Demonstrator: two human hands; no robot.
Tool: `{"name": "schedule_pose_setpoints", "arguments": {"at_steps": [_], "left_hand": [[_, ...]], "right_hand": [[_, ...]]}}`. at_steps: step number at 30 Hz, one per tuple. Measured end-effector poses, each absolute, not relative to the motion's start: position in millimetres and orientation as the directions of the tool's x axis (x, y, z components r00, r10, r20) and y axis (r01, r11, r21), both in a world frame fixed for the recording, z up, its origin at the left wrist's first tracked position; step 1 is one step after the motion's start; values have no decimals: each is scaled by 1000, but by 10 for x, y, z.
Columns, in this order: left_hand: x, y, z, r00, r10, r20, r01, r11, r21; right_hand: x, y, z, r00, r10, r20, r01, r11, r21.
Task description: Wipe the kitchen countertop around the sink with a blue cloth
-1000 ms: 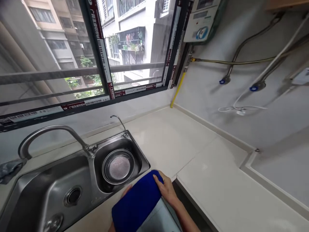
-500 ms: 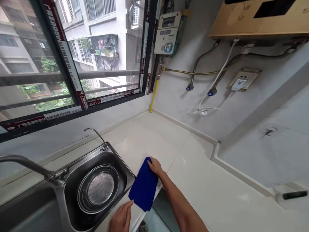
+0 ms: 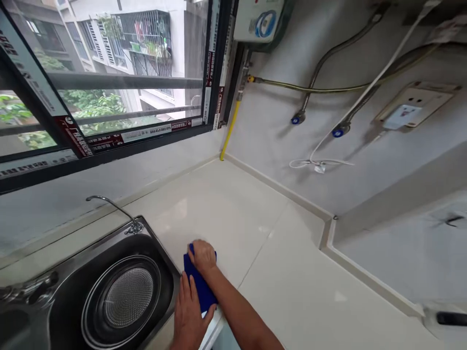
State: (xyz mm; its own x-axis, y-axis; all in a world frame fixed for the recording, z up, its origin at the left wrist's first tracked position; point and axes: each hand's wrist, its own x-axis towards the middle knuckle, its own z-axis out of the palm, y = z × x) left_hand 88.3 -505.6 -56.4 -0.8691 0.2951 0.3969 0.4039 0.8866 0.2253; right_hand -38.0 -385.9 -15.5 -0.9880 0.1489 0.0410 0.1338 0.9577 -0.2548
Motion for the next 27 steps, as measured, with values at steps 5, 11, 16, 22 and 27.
{"name": "schedule_pose_setpoints", "arguments": {"at_steps": [5,11,16,22,27], "left_hand": [[849,-5276,-511,-824,440,357,514,845,145],[907,-5680,-675,-677,634,373,717,683,141],[806,-5748,-502,-752,612,246,655,737,168],[664,-6211,-345,-709,704,-23,619,638,458],[652,-5922,-338,-888,427,-169,272,785,556]], "right_hand": [[-244,-3806,96,-978,205,-31,205,941,-270],[424,-4143,-39,-994,-9,-112,21,964,-267],[-196,-3924,-71,-973,220,-69,230,950,-212],[-315,-3530,77,-965,264,-3,254,924,-285],[33,-3769,81,-958,279,61,250,923,-292]]}}
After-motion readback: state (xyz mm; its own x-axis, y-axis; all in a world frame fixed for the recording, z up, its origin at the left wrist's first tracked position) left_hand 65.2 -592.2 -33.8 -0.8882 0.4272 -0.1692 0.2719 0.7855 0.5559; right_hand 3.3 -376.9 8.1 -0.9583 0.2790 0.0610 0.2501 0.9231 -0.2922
